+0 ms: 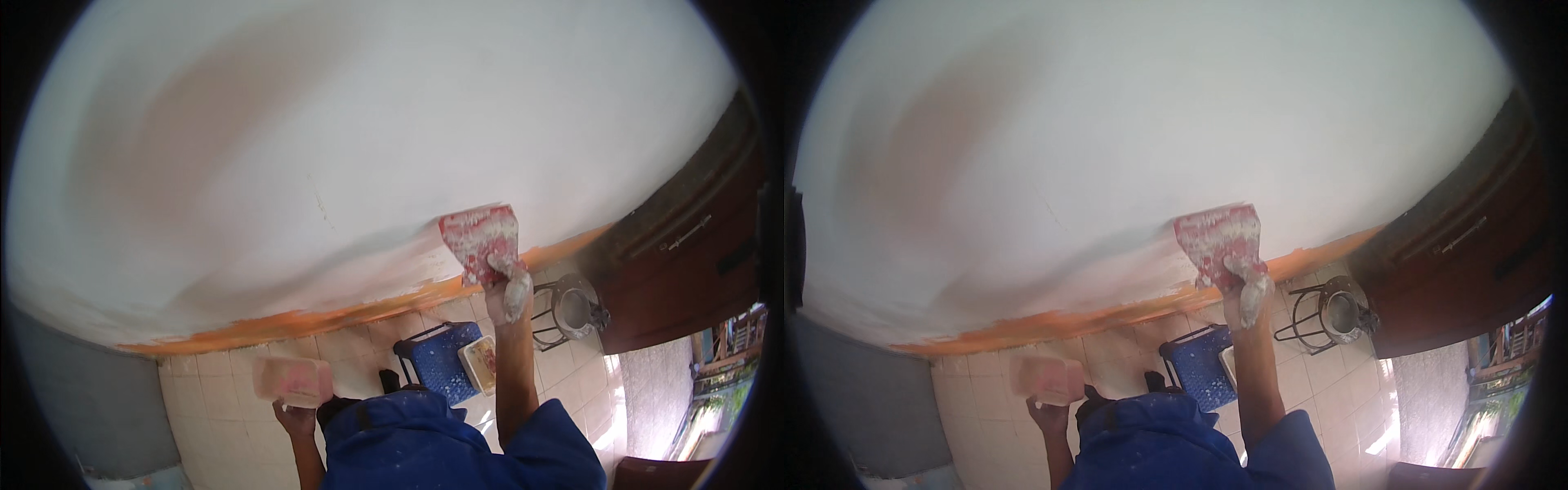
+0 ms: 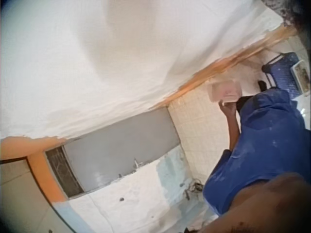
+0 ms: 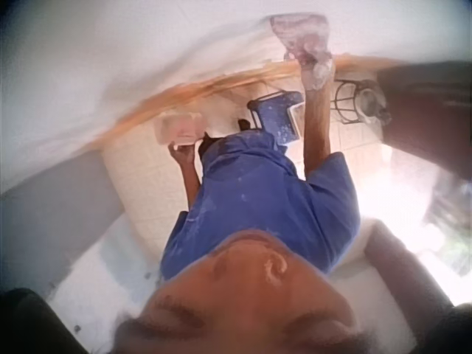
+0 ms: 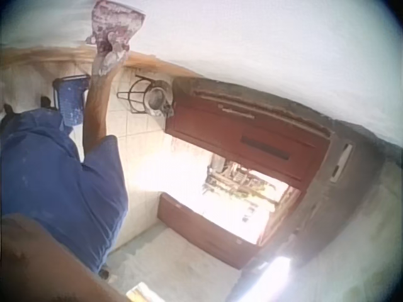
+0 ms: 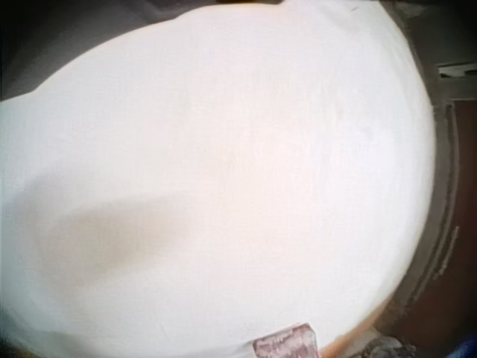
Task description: The person applies plaster to a wall using a putty knife, repeatedly loading the knife from a plastic container and smoothing the material across the surface area.
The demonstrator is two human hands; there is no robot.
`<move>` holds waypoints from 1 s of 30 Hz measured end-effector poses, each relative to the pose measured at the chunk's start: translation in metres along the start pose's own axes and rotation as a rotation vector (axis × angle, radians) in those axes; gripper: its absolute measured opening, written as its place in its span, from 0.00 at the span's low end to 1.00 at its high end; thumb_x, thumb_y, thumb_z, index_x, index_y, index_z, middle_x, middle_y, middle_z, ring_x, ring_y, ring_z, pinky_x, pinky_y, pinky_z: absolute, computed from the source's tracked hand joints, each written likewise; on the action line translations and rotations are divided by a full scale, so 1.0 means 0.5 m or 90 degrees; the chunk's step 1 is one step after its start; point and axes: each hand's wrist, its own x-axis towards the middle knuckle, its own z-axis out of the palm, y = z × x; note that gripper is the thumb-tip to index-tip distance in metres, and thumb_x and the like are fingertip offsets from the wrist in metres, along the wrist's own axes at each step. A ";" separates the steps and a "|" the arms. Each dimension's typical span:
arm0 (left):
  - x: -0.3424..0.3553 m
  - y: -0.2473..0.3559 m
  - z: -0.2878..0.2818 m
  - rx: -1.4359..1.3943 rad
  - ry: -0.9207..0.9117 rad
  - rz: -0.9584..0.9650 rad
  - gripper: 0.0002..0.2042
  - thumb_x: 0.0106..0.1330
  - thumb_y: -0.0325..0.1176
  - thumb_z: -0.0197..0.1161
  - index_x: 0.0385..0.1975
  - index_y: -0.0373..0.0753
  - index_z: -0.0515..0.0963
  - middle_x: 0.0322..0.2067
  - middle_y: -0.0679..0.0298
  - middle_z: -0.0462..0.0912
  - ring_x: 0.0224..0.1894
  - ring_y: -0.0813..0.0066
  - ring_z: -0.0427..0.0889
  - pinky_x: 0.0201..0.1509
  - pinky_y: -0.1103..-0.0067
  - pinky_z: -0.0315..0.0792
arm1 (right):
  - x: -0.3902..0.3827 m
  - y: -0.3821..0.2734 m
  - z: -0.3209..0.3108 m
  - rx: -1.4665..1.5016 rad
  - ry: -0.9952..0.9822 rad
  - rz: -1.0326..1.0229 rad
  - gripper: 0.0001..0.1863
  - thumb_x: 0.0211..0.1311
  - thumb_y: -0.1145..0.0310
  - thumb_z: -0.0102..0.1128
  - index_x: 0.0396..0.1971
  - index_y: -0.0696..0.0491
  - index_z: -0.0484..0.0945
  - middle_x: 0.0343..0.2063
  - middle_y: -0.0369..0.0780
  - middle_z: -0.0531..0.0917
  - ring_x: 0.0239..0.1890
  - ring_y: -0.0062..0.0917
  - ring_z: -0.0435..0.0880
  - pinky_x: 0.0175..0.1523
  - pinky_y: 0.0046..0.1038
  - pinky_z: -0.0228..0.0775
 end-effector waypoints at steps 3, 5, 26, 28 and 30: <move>0.010 0.003 -0.006 -0.013 0.016 0.029 0.28 0.49 0.42 0.60 0.50 0.35 0.67 0.47 0.56 0.74 0.48 0.57 0.75 0.51 0.58 0.72 | -0.018 0.074 -0.081 -0.023 0.022 0.021 0.10 0.46 0.83 0.53 0.32 0.58 0.73 0.29 0.39 0.78 0.31 0.26 0.80 0.35 0.28 0.77; 0.017 -0.005 0.002 -0.026 0.007 0.032 0.28 0.49 0.42 0.60 0.50 0.35 0.68 0.46 0.56 0.74 0.48 0.57 0.75 0.50 0.59 0.72 | 0.021 0.160 -0.181 -0.002 0.055 0.095 0.10 0.46 0.82 0.54 0.32 0.57 0.73 0.29 0.40 0.78 0.31 0.27 0.80 0.35 0.28 0.77; 0.008 0.009 0.007 -0.004 -0.007 0.044 0.30 0.49 0.39 0.60 0.52 0.34 0.64 0.47 0.54 0.71 0.49 0.59 0.73 0.52 0.63 0.70 | 0.076 0.204 -0.197 0.021 0.068 0.051 0.12 0.44 0.82 0.57 0.32 0.58 0.74 0.28 0.38 0.79 0.31 0.28 0.80 0.36 0.29 0.78; 0.010 0.013 0.013 0.000 -0.012 0.045 0.29 0.49 0.39 0.60 0.52 0.34 0.64 0.47 0.55 0.71 0.49 0.59 0.73 0.52 0.63 0.70 | 0.103 0.189 -0.162 0.056 0.025 0.010 0.12 0.44 0.82 0.58 0.32 0.57 0.74 0.28 0.38 0.79 0.31 0.29 0.80 0.37 0.29 0.78; 0.000 0.022 0.019 0.006 -0.008 0.059 0.29 0.50 0.39 0.60 0.52 0.34 0.64 0.47 0.55 0.72 0.49 0.59 0.73 0.52 0.63 0.70 | 0.084 0.126 -0.057 0.068 0.021 -0.028 0.12 0.44 0.82 0.58 0.32 0.57 0.73 0.28 0.39 0.78 0.31 0.29 0.80 0.37 0.29 0.77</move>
